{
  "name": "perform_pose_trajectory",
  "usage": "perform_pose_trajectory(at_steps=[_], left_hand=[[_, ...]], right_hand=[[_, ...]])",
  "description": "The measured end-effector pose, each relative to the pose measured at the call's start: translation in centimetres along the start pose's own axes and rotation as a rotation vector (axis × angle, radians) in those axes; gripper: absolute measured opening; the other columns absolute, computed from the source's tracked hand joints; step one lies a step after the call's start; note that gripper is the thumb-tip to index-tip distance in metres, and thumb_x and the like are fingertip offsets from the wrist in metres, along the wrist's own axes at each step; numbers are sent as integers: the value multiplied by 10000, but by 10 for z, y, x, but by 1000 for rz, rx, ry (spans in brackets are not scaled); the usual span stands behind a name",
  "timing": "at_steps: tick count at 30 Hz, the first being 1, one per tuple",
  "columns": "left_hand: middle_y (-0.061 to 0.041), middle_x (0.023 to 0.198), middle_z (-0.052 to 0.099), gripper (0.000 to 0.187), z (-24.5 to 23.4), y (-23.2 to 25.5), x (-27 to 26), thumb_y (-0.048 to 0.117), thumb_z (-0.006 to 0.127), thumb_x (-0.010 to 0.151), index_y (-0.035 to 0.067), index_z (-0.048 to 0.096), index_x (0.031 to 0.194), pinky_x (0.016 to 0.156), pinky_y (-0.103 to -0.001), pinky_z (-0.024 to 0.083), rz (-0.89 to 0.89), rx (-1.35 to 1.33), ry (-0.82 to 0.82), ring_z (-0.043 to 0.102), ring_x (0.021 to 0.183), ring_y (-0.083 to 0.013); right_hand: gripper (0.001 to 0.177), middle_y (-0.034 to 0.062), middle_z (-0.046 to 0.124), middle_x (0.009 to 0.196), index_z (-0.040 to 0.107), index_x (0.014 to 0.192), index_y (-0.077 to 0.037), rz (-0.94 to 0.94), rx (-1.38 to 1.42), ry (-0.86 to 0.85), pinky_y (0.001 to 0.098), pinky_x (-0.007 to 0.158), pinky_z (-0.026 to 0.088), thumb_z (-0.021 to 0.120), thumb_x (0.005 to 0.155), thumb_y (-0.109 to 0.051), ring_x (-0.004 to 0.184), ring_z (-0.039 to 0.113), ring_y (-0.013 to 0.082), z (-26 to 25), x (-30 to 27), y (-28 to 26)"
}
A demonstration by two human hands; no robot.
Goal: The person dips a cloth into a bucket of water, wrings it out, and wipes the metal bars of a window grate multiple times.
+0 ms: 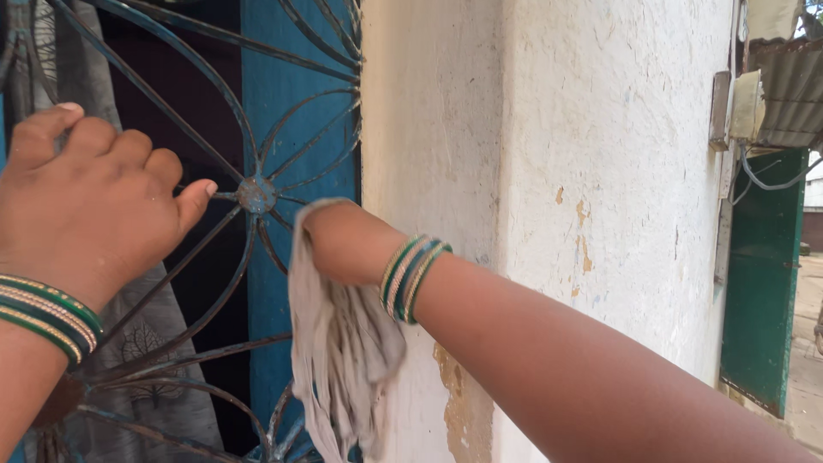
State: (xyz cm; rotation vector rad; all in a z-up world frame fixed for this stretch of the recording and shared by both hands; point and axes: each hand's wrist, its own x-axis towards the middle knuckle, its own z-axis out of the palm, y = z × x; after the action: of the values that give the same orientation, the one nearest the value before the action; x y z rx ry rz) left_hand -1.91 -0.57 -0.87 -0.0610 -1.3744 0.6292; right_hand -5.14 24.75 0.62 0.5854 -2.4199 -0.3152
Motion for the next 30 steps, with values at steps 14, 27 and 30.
perform_pose_trajectory(at_steps=[14, 27, 30], left_hand=[[84, 894, 702, 509, 13, 9, -5, 676, 511, 1036, 260, 779, 914, 1207, -388, 325, -50, -12, -66, 628, 1040, -109], [97, 881, 703, 524, 8, 5, -5, 687, 521, 1043, 262, 784, 882, 1190, -367, 283, -80, -19, -75, 617, 1033, -71], [111, 902, 712, 510, 5, 5, -1, 684, 500, 1030, 283, 785, 900, 1183, -370, 280, -55, 11, -71, 621, 1054, -63]], right_hand=[[210, 296, 656, 1061, 667, 983, 20, -145, 49, 228, 466, 881, 543, 532, 953, -139, 986, 657, 421, 49, -43, -5], [637, 312, 586, 1266, 540, 1384, 93, 7, 489, 595, 478, 1017, 473, 636, 894, -303, 1157, 577, 496, 54, -98, -94], [645, 304, 620, 1231, 543, 1385, 91, 60, 366, 614, 501, 1066, 458, 655, 853, -257, 1164, 584, 491, 68, -98, -91]])
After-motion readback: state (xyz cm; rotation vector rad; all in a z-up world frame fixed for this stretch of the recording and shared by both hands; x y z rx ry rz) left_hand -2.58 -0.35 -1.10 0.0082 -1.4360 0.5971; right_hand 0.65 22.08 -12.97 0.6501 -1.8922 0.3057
